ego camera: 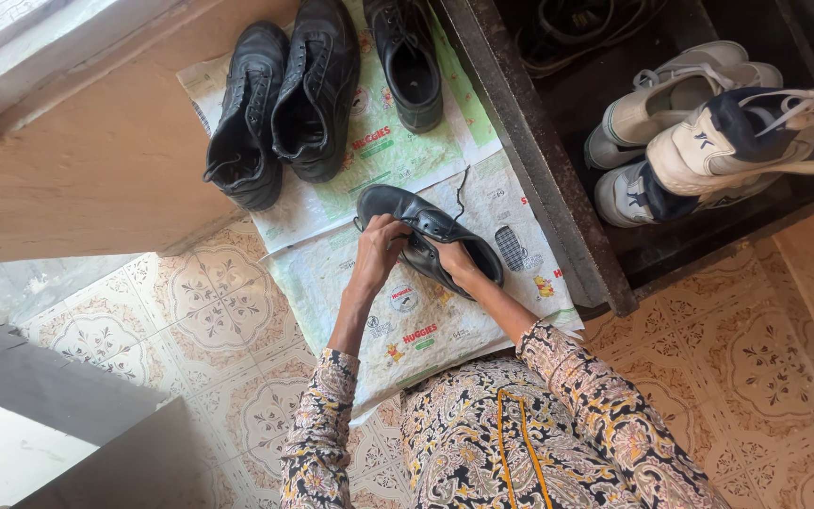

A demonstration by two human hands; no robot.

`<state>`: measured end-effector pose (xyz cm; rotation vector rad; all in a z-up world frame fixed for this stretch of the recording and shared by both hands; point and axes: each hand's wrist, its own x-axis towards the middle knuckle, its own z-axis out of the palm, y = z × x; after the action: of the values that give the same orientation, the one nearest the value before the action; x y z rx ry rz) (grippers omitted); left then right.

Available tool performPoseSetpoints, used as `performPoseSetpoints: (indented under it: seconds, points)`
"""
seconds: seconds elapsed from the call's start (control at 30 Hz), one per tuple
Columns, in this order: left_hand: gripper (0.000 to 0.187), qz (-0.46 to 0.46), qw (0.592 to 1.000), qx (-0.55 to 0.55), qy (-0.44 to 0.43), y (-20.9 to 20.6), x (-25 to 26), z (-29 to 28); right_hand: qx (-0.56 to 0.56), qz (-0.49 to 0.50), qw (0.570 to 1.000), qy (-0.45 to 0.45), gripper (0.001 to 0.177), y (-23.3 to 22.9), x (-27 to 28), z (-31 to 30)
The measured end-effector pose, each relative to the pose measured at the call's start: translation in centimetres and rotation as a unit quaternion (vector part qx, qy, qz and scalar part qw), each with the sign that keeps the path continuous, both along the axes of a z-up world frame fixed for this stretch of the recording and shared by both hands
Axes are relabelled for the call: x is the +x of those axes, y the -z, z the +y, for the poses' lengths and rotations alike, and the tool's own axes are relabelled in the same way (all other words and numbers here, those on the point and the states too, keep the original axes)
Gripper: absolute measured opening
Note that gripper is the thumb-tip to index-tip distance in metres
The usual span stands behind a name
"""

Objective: The person removes laces from a black shoe and then re-laces it by threading the laces through the eyelets and tying them. The person repeats this process on a second black shoe.

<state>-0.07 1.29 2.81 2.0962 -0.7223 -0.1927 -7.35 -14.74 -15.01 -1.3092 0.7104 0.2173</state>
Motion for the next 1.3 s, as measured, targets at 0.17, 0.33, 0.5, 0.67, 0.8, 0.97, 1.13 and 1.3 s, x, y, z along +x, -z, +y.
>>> performPoseSetpoints:
  seconds: [0.17,0.33,0.5,0.67,0.8,0.97,1.13,1.3]
  points:
    - [0.019,-0.038,0.999,0.003,-0.039,0.4,-0.5,-0.7,-0.043,0.013,0.999,0.009,0.044,0.8,-0.4,-0.2]
    - [0.025,-0.019,0.998,0.003,-0.061,1.2,-0.6,-1.1,0.012,0.011,1.000,0.016,0.043,2.1,-0.1,-0.2]
    - [0.038,0.034,0.998,-0.043,-0.024,1.6,0.6,0.3,0.006,0.026,0.996,-0.082,0.036,-1.4,-0.6,-2.0]
    - [0.033,0.096,0.995,-0.007,-0.032,2.1,1.7,0.7,-0.140,-0.068,0.958,-0.239,0.015,-13.8,-5.9,-5.5]
    - [0.033,0.047,0.999,0.004,-0.024,1.5,2.0,0.3,-0.181,-0.108,0.962,-0.176,0.020,-24.6,-7.6,-7.0]
    - [0.032,-0.153,0.980,-0.056,-0.116,-1.5,-2.0,-1.6,0.061,-0.301,0.952,0.002,0.010,-31.8,-6.9,-10.2]
    - [0.055,-0.042,0.979,0.002,-0.201,-3.8,-10.4,-4.4,0.182,-0.302,0.936,-0.010,0.008,-31.2,-6.5,-9.8]
    - [0.049,0.029,0.970,0.031,-0.240,-1.2,-11.3,-6.1,0.191,-0.288,0.938,-0.011,0.005,-29.3,-7.1,-9.3]
